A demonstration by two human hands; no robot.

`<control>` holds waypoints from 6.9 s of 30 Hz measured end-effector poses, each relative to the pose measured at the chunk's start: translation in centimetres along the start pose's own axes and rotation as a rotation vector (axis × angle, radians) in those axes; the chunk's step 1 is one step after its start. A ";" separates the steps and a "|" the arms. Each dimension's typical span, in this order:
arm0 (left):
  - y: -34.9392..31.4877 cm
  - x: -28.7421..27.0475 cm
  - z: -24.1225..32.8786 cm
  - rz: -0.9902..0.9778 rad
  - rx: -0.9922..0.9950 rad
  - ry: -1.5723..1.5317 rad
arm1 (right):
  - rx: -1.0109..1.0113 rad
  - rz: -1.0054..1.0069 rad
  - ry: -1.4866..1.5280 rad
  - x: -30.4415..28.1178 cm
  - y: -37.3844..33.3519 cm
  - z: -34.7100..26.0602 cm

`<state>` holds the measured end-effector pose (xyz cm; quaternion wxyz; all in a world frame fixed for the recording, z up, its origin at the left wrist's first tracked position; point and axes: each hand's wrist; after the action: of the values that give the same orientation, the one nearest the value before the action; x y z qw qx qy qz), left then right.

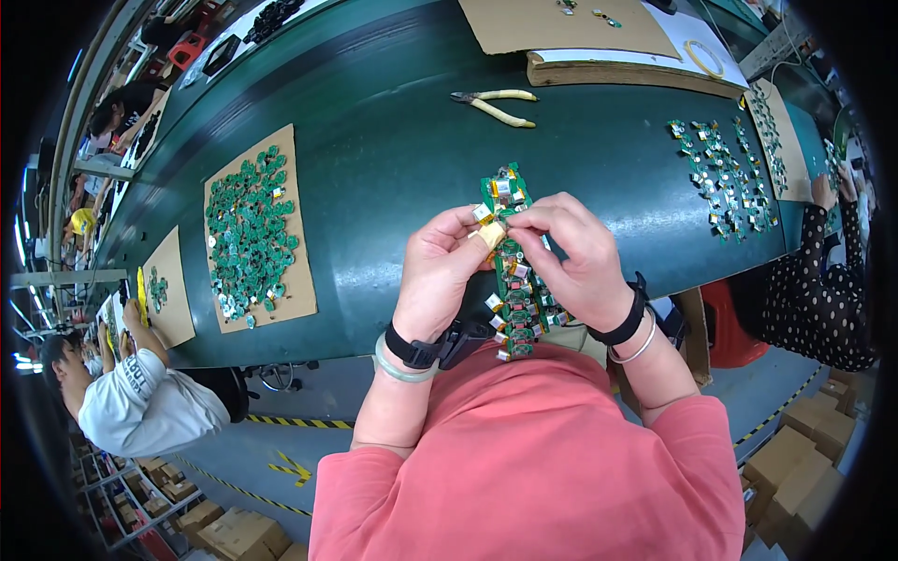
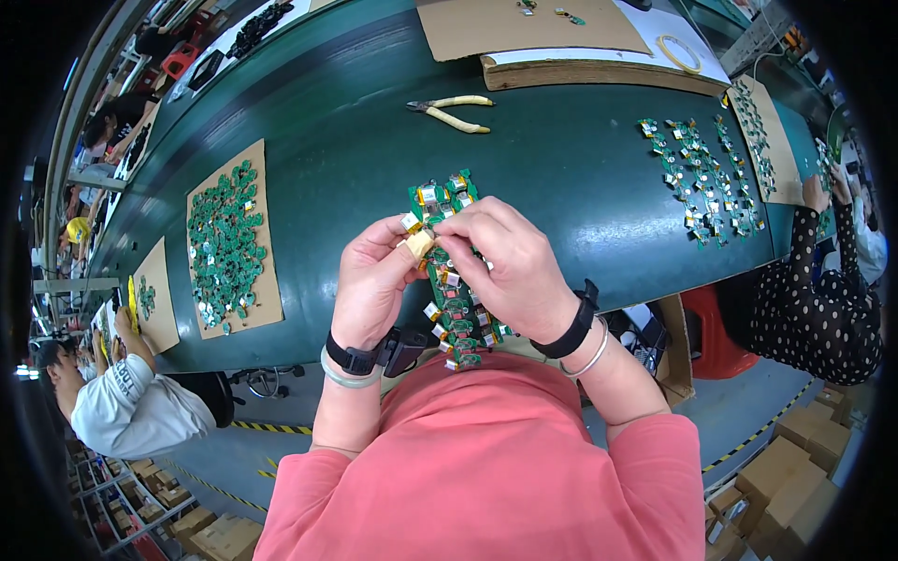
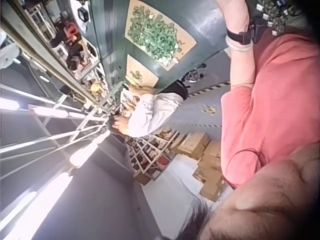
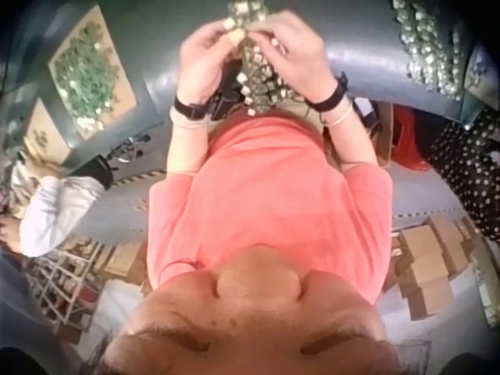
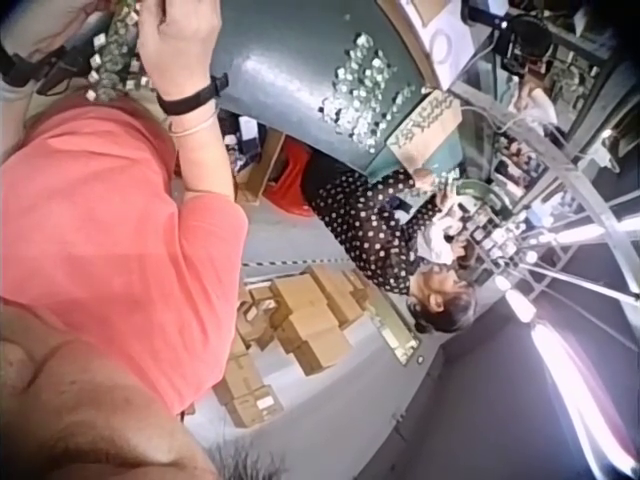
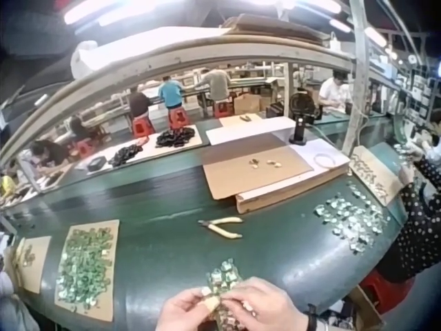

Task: The person picks up a circuit board strip and attaches small components to it by hand. After completing the strip, they set it aside, pick up a loose circuit board from a pile, and then pick up a new strip to repeat the process.

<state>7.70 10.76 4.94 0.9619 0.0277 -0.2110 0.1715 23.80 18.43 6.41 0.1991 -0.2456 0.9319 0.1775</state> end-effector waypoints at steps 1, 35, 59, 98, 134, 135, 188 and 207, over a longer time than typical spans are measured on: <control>-0.1 0.1 0.0 -0.006 0.003 0.001 | 0.049 0.021 0.029 0.1 -0.1 -0.1; -0.9 1.0 -0.5 0.009 0.140 0.195 | 0.122 0.000 0.067 0.0 -0.2 -1.5; -0.7 -0.3 -0.3 -0.038 0.041 0.049 | 0.083 0.042 0.137 0.6 -0.4 -0.1; 0.1 -0.2 -1.2 -0.140 0.097 0.054 | 0.646 -0.336 0.659 0.5 -1.0 1.6; -1.2 0.5 -0.9 -0.093 -0.030 -0.099 | 0.829 -0.442 1.271 -1.0 -0.5 3.0; -1.2 0.5 -0.9 -0.093 -0.030 -0.099 | 0.829 -0.442 1.271 -1.0 -0.4 2.9; -1.1 0.0 -1.8 -0.020 -0.012 -0.020 | 0.248 -0.069 0.246 -0.3 -1.3 1.1; -1.6 0.5 -1.2 -0.179 -0.096 0.020 | 0.695 -0.265 0.700 -0.8 -1.1 1.4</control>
<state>9.09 9.58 4.11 0.9757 -0.0016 -0.2061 0.0747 25.36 18.44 5.32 -0.0344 -0.3258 0.9075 -0.2627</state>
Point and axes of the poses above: each hand's wrist, its own y-axis towards the middle knuckle, its own x-axis out of the palm, z = x × y, and after that the axes turned 15 degrees about x, right-handed
